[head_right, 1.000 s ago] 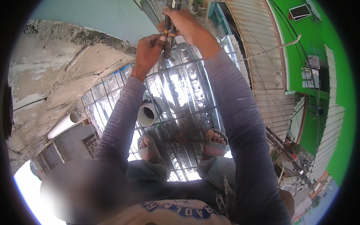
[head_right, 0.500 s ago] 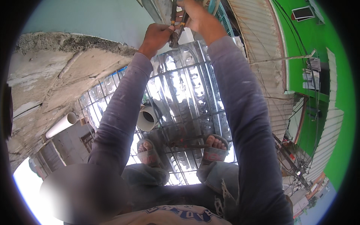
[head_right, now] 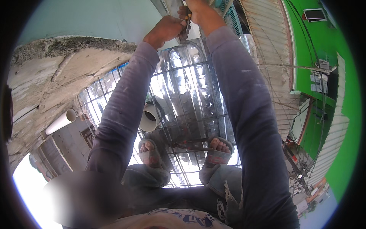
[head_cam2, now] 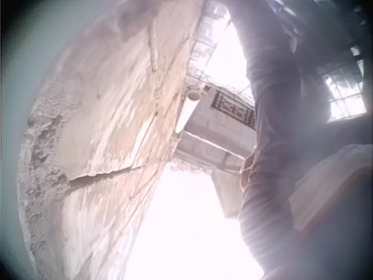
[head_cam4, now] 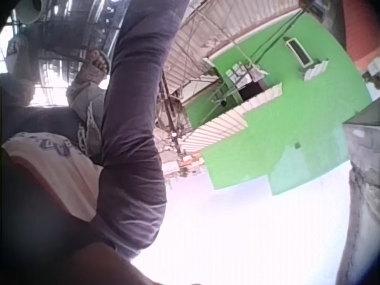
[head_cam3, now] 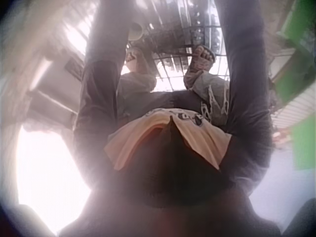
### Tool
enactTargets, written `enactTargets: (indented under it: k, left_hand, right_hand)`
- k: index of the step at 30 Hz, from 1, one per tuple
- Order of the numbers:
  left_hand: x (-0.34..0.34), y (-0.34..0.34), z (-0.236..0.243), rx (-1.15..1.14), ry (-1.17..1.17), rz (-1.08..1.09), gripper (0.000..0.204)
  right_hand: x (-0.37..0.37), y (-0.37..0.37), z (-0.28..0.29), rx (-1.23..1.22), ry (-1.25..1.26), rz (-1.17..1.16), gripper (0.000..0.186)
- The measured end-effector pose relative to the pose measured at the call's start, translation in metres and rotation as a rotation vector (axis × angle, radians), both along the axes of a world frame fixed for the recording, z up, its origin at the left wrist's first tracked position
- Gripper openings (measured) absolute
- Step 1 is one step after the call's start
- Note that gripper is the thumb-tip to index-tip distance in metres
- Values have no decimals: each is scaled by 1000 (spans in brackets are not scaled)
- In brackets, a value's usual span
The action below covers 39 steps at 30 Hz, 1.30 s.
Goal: The person uses pliers to cut and adjust metal wires on a corrugated metal roof, securing the roof panels in place. The person repeatedly grips, twists, and cuts wires while standing on the roof surface.
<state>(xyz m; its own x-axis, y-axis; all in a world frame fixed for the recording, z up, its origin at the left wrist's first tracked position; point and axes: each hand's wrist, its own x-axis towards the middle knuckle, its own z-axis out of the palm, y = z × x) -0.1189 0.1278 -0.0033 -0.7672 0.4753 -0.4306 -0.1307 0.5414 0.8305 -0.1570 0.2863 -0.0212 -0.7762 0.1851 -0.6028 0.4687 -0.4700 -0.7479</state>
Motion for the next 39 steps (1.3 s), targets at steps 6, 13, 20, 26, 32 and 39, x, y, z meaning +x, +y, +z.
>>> enactTargets:
  k: [6, 13, 20, 26, 32, 39]
  left_hand:
    - [10, 1, 0, 108, -93, 93, 26]
    - [16, -5, 0, 121, -115, 166, 19]
    - [22, -22, 5, 418, -378, 647, 38]
    - [14, 5, 23, 730, -286, 848, 62]
    - [-38, 11, 19, 512, -378, 699, 51]
    - [90, 19, 38, 351, 270, 812, 64]
  right_hand:
    - [-5, 2, -14, 1, -64, 74, 28]
    - [3, -20, 10, 39, -108, 105, 32]
    - [-9, -42, 4, 278, 39, 242, 25]
    - [-13, -45, -4, 494, 88, 232, 23]
    - [-15, -63, -1, 292, 132, 121, 21]
    - [-18, -47, -22, 829, 177, 360, 22]
